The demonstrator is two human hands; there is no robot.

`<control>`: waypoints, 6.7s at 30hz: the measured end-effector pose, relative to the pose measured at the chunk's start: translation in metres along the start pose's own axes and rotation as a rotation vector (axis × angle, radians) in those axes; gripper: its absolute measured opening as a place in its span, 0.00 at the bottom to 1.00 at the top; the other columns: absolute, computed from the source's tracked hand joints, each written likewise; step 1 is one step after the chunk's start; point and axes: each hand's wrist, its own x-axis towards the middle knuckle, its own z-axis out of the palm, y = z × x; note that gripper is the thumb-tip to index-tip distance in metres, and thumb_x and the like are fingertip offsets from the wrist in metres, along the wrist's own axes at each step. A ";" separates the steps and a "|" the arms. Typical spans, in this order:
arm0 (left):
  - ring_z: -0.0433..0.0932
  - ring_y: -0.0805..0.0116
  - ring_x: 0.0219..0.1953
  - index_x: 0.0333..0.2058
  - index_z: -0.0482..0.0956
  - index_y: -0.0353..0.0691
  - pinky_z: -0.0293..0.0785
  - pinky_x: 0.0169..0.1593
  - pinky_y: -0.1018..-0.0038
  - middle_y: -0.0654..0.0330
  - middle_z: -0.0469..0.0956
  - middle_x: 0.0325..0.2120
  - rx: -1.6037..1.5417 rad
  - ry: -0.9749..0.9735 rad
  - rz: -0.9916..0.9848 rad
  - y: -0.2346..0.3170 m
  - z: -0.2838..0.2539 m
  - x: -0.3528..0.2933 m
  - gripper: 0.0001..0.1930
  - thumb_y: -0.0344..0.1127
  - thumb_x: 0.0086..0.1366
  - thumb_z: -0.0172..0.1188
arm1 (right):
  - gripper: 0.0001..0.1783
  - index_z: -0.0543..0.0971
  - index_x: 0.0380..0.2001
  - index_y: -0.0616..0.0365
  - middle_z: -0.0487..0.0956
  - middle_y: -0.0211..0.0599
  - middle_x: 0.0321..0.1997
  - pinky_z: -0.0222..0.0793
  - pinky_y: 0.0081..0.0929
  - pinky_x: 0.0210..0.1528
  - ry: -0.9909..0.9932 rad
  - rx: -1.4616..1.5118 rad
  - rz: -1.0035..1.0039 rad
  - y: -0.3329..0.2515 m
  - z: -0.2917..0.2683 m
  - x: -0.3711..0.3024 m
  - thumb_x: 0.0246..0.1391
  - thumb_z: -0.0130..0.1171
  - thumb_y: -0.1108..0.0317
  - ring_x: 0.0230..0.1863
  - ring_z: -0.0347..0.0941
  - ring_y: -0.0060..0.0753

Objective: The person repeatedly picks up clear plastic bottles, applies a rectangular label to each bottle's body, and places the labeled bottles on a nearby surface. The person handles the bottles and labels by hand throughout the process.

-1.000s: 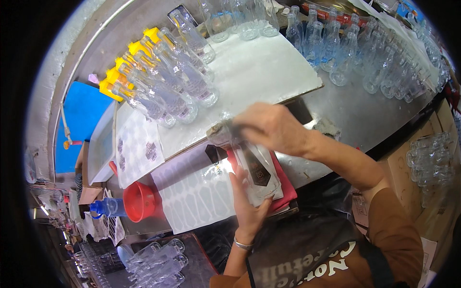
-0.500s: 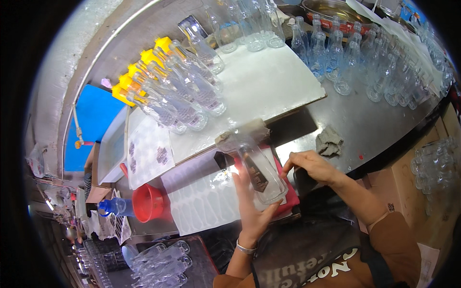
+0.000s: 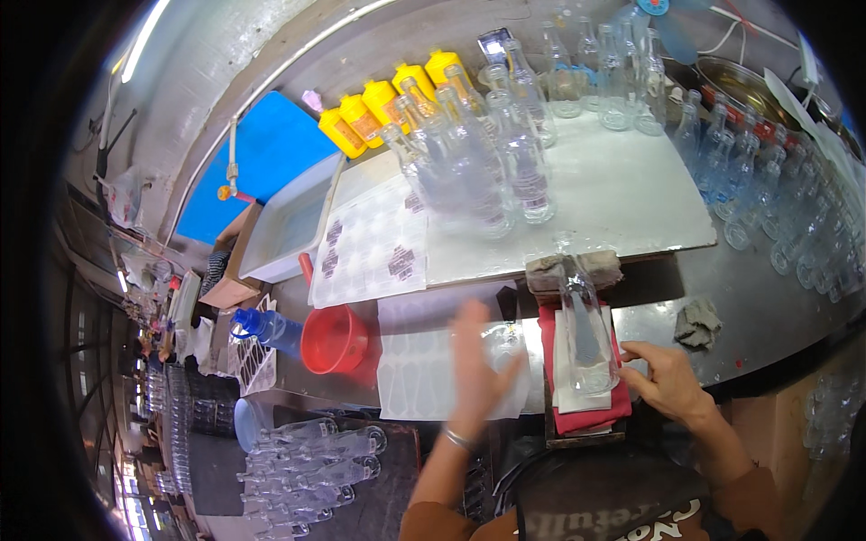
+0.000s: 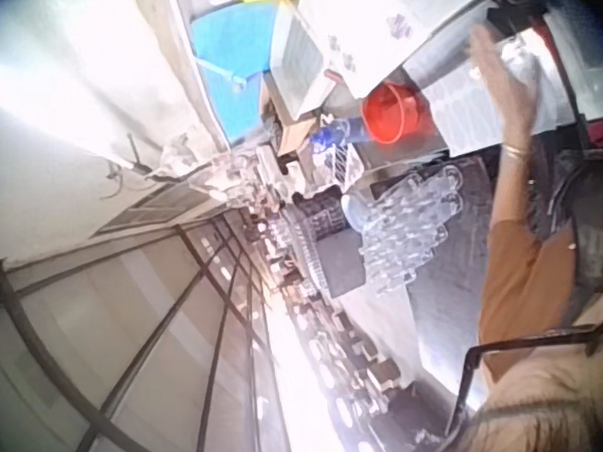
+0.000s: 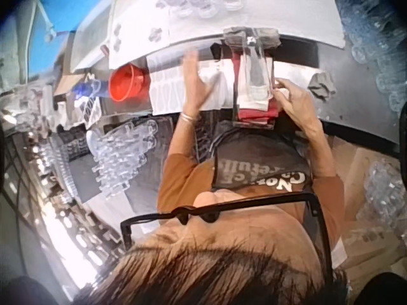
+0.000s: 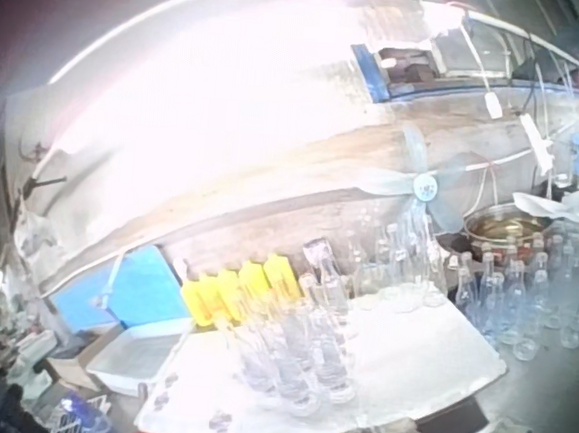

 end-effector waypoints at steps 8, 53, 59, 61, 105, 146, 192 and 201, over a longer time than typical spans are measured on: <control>0.64 0.53 0.68 0.61 0.70 0.38 0.47 0.71 0.46 0.53 0.68 0.64 0.456 0.069 -0.156 -0.091 -0.037 0.038 0.34 0.42 0.59 0.70 | 0.23 0.80 0.50 0.64 0.84 0.44 0.39 0.69 0.29 0.27 -0.036 0.014 0.026 0.016 0.001 -0.008 0.51 0.69 0.67 0.19 0.72 0.35; 0.58 0.48 0.72 0.60 0.75 0.37 0.55 0.71 0.59 0.43 0.57 0.70 -0.571 -0.105 -0.119 0.084 0.039 0.021 0.26 0.24 0.61 0.60 | 0.24 0.75 0.56 0.66 0.82 0.33 0.45 0.67 0.17 0.26 -0.070 0.490 0.115 0.035 0.005 0.034 0.57 0.64 0.68 0.23 0.69 0.12; 0.61 0.48 0.70 0.60 0.75 0.38 0.58 0.70 0.59 0.43 0.59 0.69 -0.545 -0.075 -0.092 0.086 0.043 0.017 0.28 0.22 0.60 0.62 | 0.25 0.77 0.53 0.69 0.83 0.42 0.44 0.71 0.21 0.28 -0.091 0.405 -0.009 0.024 0.013 0.046 0.56 0.67 0.64 0.25 0.74 0.18; 0.61 0.48 0.70 0.61 0.74 0.38 0.58 0.69 0.59 0.43 0.59 0.69 -0.527 -0.075 -0.083 0.087 0.043 0.016 0.28 0.22 0.59 0.62 | 0.26 0.76 0.53 0.69 0.83 0.43 0.44 0.72 0.22 0.29 -0.094 0.404 -0.014 0.024 0.012 0.046 0.56 0.67 0.63 0.25 0.75 0.20; 0.58 0.50 0.72 0.62 0.73 0.37 0.57 0.70 0.59 0.45 0.60 0.69 -0.565 -0.081 -0.095 0.084 0.047 0.014 0.28 0.26 0.62 0.63 | 0.16 0.78 0.48 0.62 0.78 0.47 0.37 0.73 0.35 0.42 0.287 -0.065 -0.481 0.004 -0.028 0.094 0.56 0.58 0.75 0.38 0.77 0.49; 0.67 0.51 0.65 0.73 0.30 0.33 0.61 0.68 0.62 0.45 0.64 0.65 -0.584 -0.096 -0.256 0.100 0.043 -0.038 0.65 0.30 0.50 0.76 | 0.08 0.74 0.25 0.51 0.73 0.30 0.30 0.73 0.47 0.40 0.268 -0.241 -0.775 -0.013 0.000 0.082 0.41 0.64 0.66 0.37 0.74 0.38; 0.69 0.64 0.61 0.70 0.52 0.33 0.69 0.61 0.70 0.52 0.67 0.60 -0.960 -0.042 -0.501 0.110 0.057 0.023 0.40 0.23 0.62 0.62 | 0.14 0.80 0.49 0.63 0.84 0.31 0.41 0.73 0.21 0.47 -0.049 0.714 -0.060 0.028 -0.047 0.053 0.68 0.54 0.66 0.43 0.77 0.18; 0.66 0.52 0.67 0.71 0.52 0.32 0.61 0.68 0.61 0.44 0.64 0.66 -0.717 -0.071 -0.124 0.135 0.030 0.013 0.46 0.43 0.63 0.69 | 0.24 0.80 0.41 0.62 0.79 0.45 0.25 0.71 0.32 0.31 0.012 0.237 -0.388 -0.045 -0.074 0.054 0.55 0.64 0.51 0.26 0.76 0.36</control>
